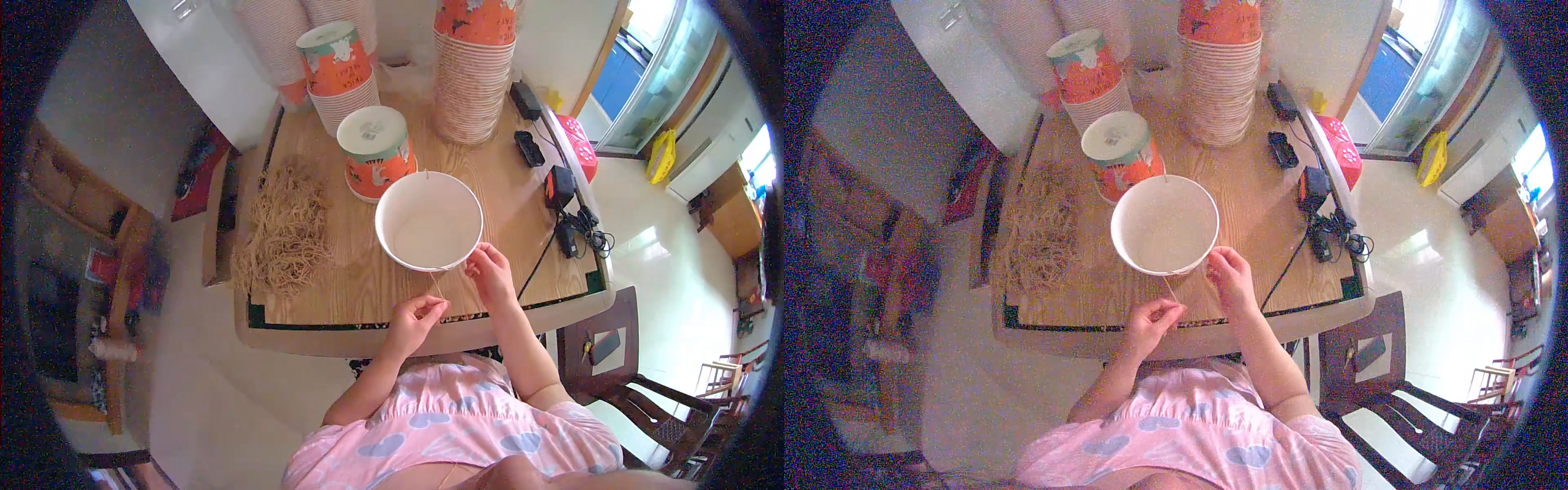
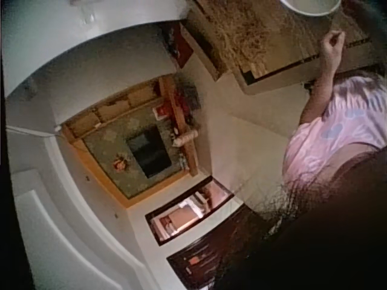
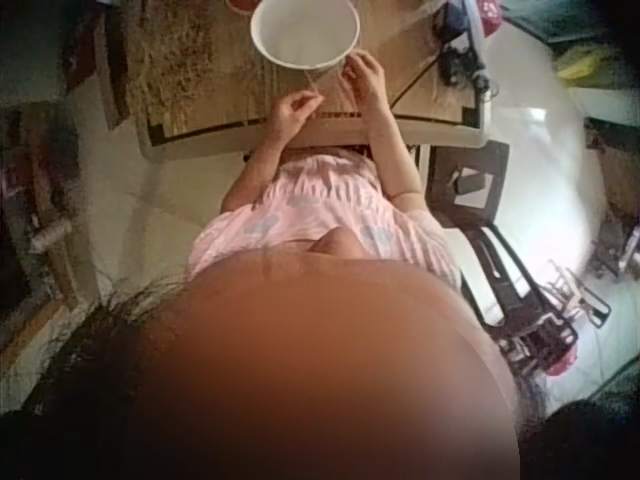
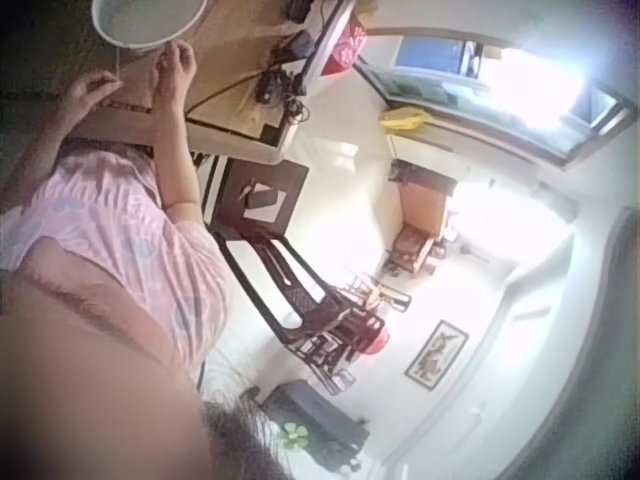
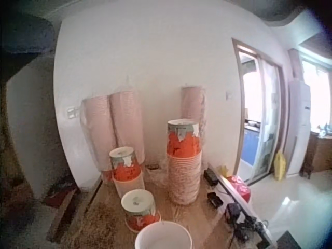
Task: Thread a string through a paper cup as part of an assembly or packaging process.
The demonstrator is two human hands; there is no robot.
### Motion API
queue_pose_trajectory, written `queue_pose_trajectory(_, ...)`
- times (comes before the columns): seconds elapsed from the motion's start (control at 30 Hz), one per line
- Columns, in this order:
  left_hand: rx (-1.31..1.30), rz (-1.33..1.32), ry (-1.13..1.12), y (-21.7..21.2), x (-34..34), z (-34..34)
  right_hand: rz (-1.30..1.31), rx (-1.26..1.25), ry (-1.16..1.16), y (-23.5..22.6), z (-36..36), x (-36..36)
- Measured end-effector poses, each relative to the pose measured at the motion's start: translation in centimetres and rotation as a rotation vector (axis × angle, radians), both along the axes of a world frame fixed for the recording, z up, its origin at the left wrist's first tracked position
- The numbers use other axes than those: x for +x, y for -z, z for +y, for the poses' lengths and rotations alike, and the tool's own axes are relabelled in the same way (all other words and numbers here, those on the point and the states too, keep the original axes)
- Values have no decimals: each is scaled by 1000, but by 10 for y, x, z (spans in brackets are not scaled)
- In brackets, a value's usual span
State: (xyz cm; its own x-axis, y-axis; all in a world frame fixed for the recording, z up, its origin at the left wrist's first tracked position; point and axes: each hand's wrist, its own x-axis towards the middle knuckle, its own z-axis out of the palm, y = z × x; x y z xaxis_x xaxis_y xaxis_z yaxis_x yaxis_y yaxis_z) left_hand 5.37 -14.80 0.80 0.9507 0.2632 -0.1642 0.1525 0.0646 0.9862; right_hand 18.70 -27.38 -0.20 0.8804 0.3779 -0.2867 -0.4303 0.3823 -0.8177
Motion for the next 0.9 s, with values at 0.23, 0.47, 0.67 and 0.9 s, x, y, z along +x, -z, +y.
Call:
queue_pose_trajectory(0.23, -18, -47, -25, 6, -2, 5, -404, -112, 181, -46, -2, 24)
queue_pose_trajectory(0.47, -34, -25, 1, 6, 0, 4, -1260, -547, 180, -114, 30, 8)
queue_pose_trajectory(0.67, 224, -54, 44, 26, -5, 2, -1603, -639, -355, -117, 31, -44)
queue_pose_trajectory(0.9, 130, -9, 152, 7, -6, 3, -961, -489, -24, -34, -14, -65)
